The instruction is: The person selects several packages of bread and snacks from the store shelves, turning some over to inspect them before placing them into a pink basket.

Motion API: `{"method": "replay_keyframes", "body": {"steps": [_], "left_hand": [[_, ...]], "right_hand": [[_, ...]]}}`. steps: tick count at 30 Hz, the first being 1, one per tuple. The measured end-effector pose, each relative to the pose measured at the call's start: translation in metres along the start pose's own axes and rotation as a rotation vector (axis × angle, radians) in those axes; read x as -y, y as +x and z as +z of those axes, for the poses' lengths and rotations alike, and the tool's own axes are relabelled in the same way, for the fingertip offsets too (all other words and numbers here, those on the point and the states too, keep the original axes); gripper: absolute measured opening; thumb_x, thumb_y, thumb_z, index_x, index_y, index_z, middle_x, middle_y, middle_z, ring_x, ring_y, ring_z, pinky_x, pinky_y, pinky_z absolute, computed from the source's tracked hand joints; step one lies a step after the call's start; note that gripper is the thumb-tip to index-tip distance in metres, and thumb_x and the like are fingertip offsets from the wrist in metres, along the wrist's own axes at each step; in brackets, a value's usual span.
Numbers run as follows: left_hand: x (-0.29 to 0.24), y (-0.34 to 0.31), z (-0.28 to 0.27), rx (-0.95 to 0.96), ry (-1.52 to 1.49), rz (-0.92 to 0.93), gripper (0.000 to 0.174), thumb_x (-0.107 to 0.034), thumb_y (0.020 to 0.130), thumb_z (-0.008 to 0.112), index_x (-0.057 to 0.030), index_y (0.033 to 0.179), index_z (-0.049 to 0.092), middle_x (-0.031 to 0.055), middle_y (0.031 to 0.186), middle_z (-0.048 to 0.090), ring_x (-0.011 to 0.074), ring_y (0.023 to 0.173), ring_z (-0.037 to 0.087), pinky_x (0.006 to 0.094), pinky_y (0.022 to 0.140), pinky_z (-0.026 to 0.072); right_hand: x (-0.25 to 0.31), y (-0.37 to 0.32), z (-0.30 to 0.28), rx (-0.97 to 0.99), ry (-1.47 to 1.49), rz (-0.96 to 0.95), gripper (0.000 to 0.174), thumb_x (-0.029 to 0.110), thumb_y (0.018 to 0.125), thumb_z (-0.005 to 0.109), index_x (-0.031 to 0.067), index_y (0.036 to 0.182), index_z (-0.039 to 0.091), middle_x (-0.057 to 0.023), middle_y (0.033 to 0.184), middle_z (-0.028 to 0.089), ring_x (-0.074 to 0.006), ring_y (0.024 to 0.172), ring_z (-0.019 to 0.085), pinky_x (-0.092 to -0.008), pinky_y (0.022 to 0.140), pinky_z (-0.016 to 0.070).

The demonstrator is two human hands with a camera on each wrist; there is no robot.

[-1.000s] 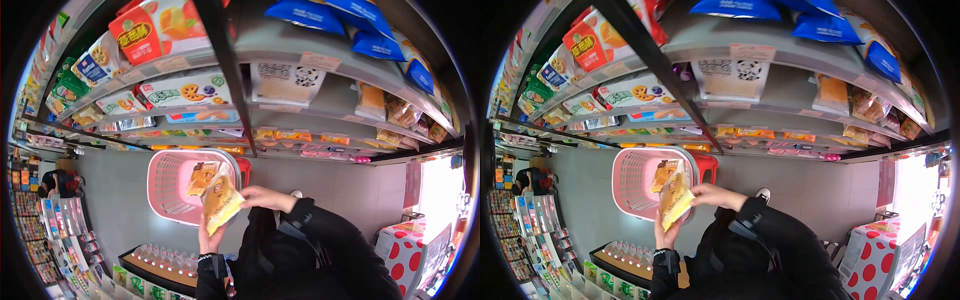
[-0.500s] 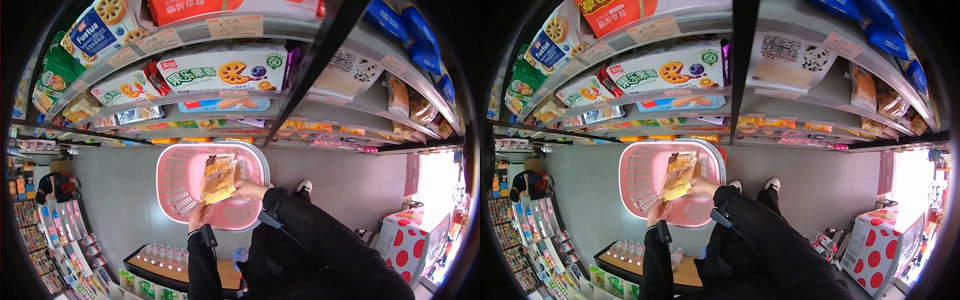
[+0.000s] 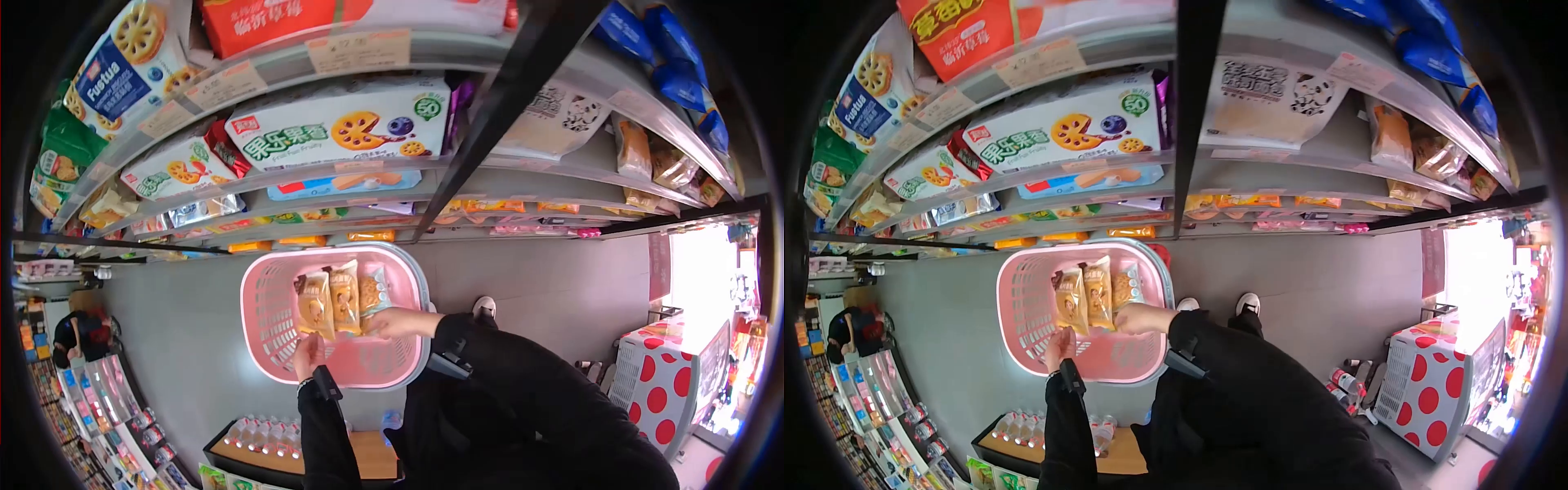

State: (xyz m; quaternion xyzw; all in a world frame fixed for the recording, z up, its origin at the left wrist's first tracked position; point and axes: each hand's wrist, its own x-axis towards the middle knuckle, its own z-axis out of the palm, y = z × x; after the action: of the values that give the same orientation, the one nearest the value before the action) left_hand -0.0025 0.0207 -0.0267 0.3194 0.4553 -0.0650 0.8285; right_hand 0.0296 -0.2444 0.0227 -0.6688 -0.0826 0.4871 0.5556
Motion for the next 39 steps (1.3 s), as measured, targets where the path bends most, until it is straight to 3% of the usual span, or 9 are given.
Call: {"method": "replay_keyframes", "body": {"steps": [5,12,17,25,30,32,35,38,39], "left_hand": [[0.017,-0.026,0.025,0.138,0.133,-0.017,0.028,-0.002,0.078,0.047,0.0003,0.104,0.039,0.0120,0.087,0.052,0.0190,0.079,0.053,0.0267,0.069,0.0459],[0.068,-0.100,0.107,0.356,0.381,-0.120,0.018,-0.002,0.077,0.044,-0.0017,0.094,0.049,0.0105,0.081,0.054,0.0183,0.069,0.053,0.0277,0.064,0.0456],[0.109,-0.134,0.179,0.627,0.574,-0.170,0.020,-0.003,0.077,0.044,-0.0026,0.096,0.050,0.0116,0.083,0.056,0.0195,0.072,0.056,0.0296,0.067,0.0453],[0.183,-0.186,0.259,0.698,0.776,-0.106,0.017,-0.006,0.080,0.044,-0.0014,0.097,0.049,0.0120,0.086,0.057,0.0187,0.072,0.056,0.0283,0.067,0.0450],[0.243,-0.210,0.291,0.710,0.879,-0.131,0.019,-0.006,0.079,0.045,-0.0016,0.097,0.049,0.0119,0.087,0.057,0.0208,0.074,0.057,0.0312,0.068,0.0457],[0.265,-0.221,0.307,0.722,0.932,-0.158,0.019,-0.007,0.081,0.044,-0.0008,0.098,0.049,0.0115,0.087,0.056,0.0192,0.075,0.056,0.0291,0.068,0.0448],[0.294,-0.233,0.329,0.759,0.974,-0.178,0.019,-0.007,0.081,0.043,-0.0007,0.098,0.048,0.0117,0.090,0.056,0.0191,0.076,0.056,0.0292,0.069,0.0447],[0.318,-0.246,0.344,0.771,1.000,-0.181,0.021,-0.007,0.081,0.043,0.0006,0.100,0.047,0.0130,0.091,0.056,0.0220,0.079,0.056,0.0312,0.071,0.0447],[0.325,-0.248,0.345,0.783,1.000,-0.199,0.021,-0.007,0.081,0.043,0.0002,0.101,0.047,0.0127,0.092,0.055,0.0219,0.081,0.055,0.0311,0.072,0.0441]], "right_hand": [[0.007,-0.075,-0.040,-0.046,0.202,-0.021,0.035,0.018,0.080,0.051,0.0002,0.109,0.045,-0.0087,0.100,0.051,-0.0154,0.091,0.049,-0.0262,0.074,0.0417],[0.021,-0.242,-0.100,-0.493,0.376,-0.049,0.035,0.021,0.081,0.051,0.0023,0.109,0.045,-0.0072,0.103,0.050,-0.0136,0.096,0.047,-0.0255,0.081,0.0389],[-0.036,-0.330,-0.125,-0.786,0.563,-0.260,0.030,0.021,0.080,0.052,0.0038,0.104,0.048,-0.0056,0.099,0.051,-0.0132,0.090,0.049,-0.0272,0.077,0.0414],[-0.117,-0.439,-0.179,-1.018,0.897,-0.295,0.028,0.015,0.081,0.049,0.0004,0.104,0.046,-0.0086,0.094,0.054,-0.0160,0.086,0.052,-0.0284,0.076,0.0429],[-0.180,-0.489,-0.237,-1.297,1.169,-0.401,0.016,0.013,0.078,0.052,0.0048,0.091,0.049,-0.0028,0.082,0.053,-0.0123,0.069,0.054,-0.0242,0.062,0.0459],[-0.216,-0.500,-0.267,-1.351,1.201,-0.387,0.028,0.013,0.077,0.053,0.0050,0.102,0.045,-0.0009,0.077,0.052,-0.0109,0.065,0.053,-0.0233,0.058,0.0455],[-0.233,-0.517,-0.300,-1.651,1.175,-0.323,0.052,0.010,0.074,0.056,0.0034,0.118,0.029,-0.0101,0.086,0.049,-0.0163,0.063,0.053,-0.0253,0.051,0.0459],[-0.249,-0.523,-0.323,-1.638,1.088,-0.295,0.057,0.010,0.073,0.059,0.0020,0.120,0.027,-0.0109,0.087,0.049,-0.0155,0.063,0.053,-0.0243,0.049,0.0451],[-0.252,-0.521,-0.328,-1.636,1.042,-0.283,0.045,0.013,0.074,0.058,-0.0001,0.112,0.037,-0.0096,0.081,0.051,-0.0144,0.062,0.053,-0.0230,0.048,0.0435]]}}
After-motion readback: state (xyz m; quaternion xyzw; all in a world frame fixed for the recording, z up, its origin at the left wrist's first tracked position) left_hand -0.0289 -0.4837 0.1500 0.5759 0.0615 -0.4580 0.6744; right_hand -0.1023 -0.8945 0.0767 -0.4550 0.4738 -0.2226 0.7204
